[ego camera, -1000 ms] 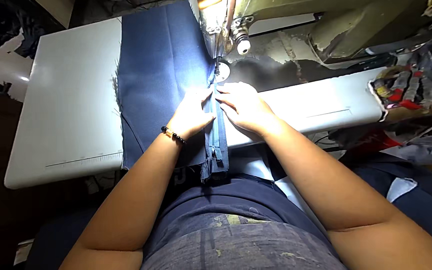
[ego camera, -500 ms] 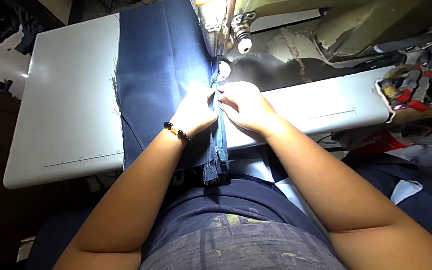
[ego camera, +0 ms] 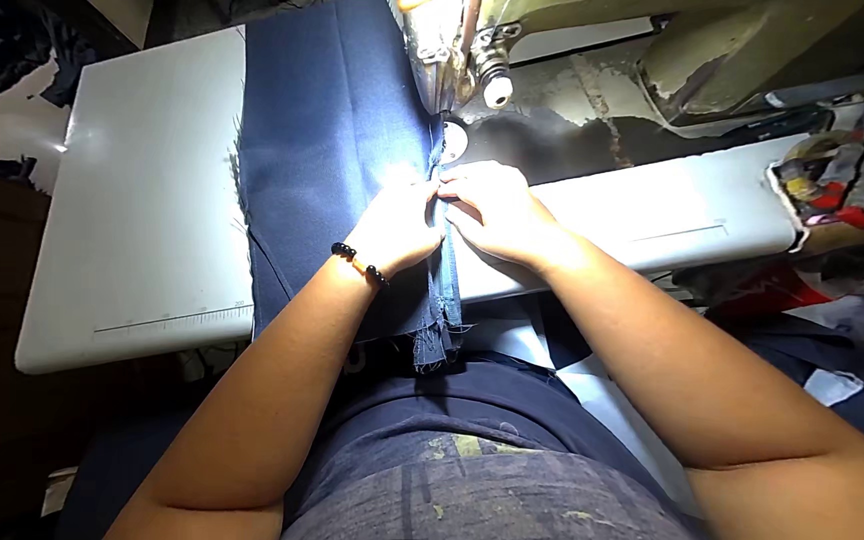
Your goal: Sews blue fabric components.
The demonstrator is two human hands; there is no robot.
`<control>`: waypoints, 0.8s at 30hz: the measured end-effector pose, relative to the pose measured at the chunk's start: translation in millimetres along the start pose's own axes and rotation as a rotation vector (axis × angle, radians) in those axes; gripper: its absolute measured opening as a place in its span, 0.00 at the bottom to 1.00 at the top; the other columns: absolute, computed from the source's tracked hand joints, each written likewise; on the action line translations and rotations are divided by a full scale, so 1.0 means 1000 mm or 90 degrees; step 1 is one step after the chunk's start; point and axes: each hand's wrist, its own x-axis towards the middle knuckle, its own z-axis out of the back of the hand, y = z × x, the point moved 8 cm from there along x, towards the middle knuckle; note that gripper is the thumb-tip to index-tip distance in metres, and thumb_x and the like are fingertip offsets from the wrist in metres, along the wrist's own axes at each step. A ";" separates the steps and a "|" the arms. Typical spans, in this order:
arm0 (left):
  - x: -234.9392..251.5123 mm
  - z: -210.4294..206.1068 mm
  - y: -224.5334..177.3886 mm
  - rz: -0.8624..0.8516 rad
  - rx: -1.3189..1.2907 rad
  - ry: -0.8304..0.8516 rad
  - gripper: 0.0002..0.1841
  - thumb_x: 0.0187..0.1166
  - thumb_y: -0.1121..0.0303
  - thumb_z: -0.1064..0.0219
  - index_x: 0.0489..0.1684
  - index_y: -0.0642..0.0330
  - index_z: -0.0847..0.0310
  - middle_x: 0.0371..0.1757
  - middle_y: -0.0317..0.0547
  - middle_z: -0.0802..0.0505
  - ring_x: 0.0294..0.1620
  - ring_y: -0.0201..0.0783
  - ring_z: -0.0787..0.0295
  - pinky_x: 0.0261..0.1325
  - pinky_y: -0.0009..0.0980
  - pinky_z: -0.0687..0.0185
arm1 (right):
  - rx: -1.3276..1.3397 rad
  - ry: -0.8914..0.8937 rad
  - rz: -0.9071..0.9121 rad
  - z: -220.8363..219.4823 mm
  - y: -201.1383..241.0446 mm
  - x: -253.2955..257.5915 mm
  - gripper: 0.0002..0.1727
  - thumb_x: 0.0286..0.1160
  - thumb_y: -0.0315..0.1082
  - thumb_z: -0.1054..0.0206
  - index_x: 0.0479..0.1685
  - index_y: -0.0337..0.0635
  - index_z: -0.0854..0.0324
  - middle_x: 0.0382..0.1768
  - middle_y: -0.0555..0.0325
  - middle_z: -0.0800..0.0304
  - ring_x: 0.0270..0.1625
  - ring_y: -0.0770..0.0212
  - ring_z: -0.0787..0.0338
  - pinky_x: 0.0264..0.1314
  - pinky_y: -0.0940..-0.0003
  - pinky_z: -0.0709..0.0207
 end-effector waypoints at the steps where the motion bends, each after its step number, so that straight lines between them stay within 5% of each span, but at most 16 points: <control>1: -0.002 0.000 -0.001 -0.035 0.046 -0.017 0.33 0.74 0.57 0.27 0.81 0.57 0.23 0.70 0.58 0.22 0.73 0.57 0.29 0.64 0.58 0.32 | -0.003 0.026 0.015 0.001 0.001 0.003 0.20 0.82 0.39 0.42 0.63 0.41 0.11 0.71 0.49 0.15 0.77 0.44 0.21 0.78 0.38 0.36; 2: -0.005 0.000 -0.001 -0.076 0.096 -0.051 0.32 0.74 0.53 0.32 0.81 0.53 0.21 0.75 0.57 0.23 0.76 0.60 0.33 0.63 0.63 0.39 | -0.021 0.060 0.037 0.004 0.003 0.007 0.20 0.81 0.40 0.41 0.62 0.41 0.11 0.72 0.49 0.15 0.76 0.43 0.21 0.74 0.37 0.33; 4: -0.014 -0.002 0.003 -0.124 0.172 -0.102 0.32 0.77 0.45 0.43 0.81 0.44 0.22 0.90 0.46 0.31 0.91 0.57 0.45 0.79 0.72 0.58 | -0.051 0.107 0.089 0.009 0.006 0.014 0.19 0.80 0.39 0.40 0.59 0.42 0.10 0.74 0.48 0.17 0.77 0.42 0.21 0.70 0.38 0.30; 6: -0.015 -0.009 0.012 -0.161 0.163 -0.137 0.33 0.79 0.41 0.49 0.83 0.42 0.25 0.94 0.40 0.35 0.96 0.52 0.52 0.85 0.75 0.69 | -0.062 0.092 0.151 0.011 0.005 0.020 0.18 0.77 0.36 0.41 0.54 0.43 0.07 0.69 0.48 0.13 0.75 0.43 0.17 0.69 0.39 0.26; 13: 0.009 -0.015 0.026 -0.142 0.072 -0.138 0.35 0.79 0.38 0.49 0.87 0.40 0.30 0.92 0.44 0.33 0.94 0.48 0.44 0.85 0.71 0.61 | -0.014 -0.047 0.138 0.012 -0.016 0.018 0.19 0.80 0.30 0.45 0.56 0.42 0.07 0.66 0.49 0.09 0.73 0.45 0.15 0.76 0.46 0.29; 24: 0.024 -0.010 0.025 -0.149 0.081 -0.131 0.36 0.79 0.37 0.51 0.87 0.39 0.30 0.92 0.43 0.33 0.94 0.48 0.46 0.85 0.71 0.61 | -0.023 -0.036 0.073 0.012 -0.022 0.024 0.20 0.79 0.30 0.47 0.58 0.39 0.09 0.70 0.48 0.12 0.76 0.43 0.19 0.79 0.44 0.32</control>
